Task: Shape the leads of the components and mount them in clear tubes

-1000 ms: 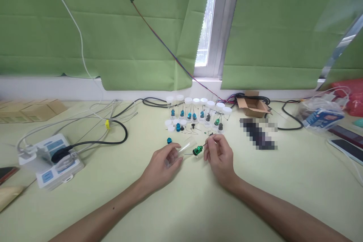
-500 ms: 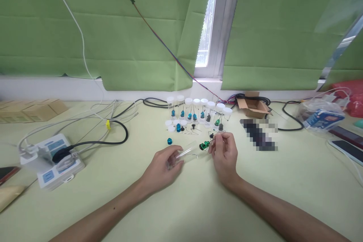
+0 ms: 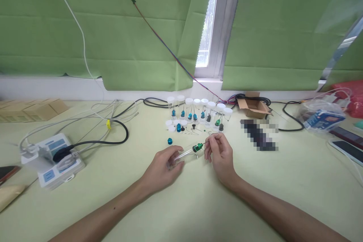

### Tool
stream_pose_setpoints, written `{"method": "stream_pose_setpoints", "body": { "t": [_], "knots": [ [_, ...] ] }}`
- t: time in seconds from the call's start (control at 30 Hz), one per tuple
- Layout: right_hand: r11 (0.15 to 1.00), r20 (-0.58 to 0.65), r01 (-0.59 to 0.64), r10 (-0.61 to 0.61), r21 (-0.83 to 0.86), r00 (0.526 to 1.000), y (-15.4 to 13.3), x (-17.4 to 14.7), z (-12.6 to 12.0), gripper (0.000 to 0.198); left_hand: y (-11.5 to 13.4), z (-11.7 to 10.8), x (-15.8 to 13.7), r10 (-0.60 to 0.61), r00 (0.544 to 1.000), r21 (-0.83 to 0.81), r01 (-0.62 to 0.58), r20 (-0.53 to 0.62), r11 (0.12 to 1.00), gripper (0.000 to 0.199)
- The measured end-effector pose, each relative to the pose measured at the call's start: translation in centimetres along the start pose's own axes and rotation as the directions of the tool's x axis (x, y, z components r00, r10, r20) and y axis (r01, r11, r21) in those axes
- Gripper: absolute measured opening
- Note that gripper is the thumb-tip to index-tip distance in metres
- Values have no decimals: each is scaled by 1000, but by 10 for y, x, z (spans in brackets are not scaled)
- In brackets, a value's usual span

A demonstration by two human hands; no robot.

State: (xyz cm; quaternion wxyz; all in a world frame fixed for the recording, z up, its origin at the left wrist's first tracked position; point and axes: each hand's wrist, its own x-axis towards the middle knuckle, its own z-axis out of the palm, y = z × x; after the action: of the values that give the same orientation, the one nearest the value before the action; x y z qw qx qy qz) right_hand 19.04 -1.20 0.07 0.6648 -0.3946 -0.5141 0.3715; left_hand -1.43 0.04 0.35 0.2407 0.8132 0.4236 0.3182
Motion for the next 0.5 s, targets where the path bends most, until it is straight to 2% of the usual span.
{"method": "stream_pose_setpoints", "body": {
  "t": [0.17, 0.5],
  "knots": [
    [1000, 3, 7, -7, 21, 1000, 1, 0, 0, 25, -1, 0, -1, 4, 1000, -1, -4, -2, 1000, 22],
    [995, 3, -56, 56, 87, 998, 3, 4, 1, 28, -2, 0, -1, 11, 1000, -10, -11, 22, 1000, 22]
  ]
}}
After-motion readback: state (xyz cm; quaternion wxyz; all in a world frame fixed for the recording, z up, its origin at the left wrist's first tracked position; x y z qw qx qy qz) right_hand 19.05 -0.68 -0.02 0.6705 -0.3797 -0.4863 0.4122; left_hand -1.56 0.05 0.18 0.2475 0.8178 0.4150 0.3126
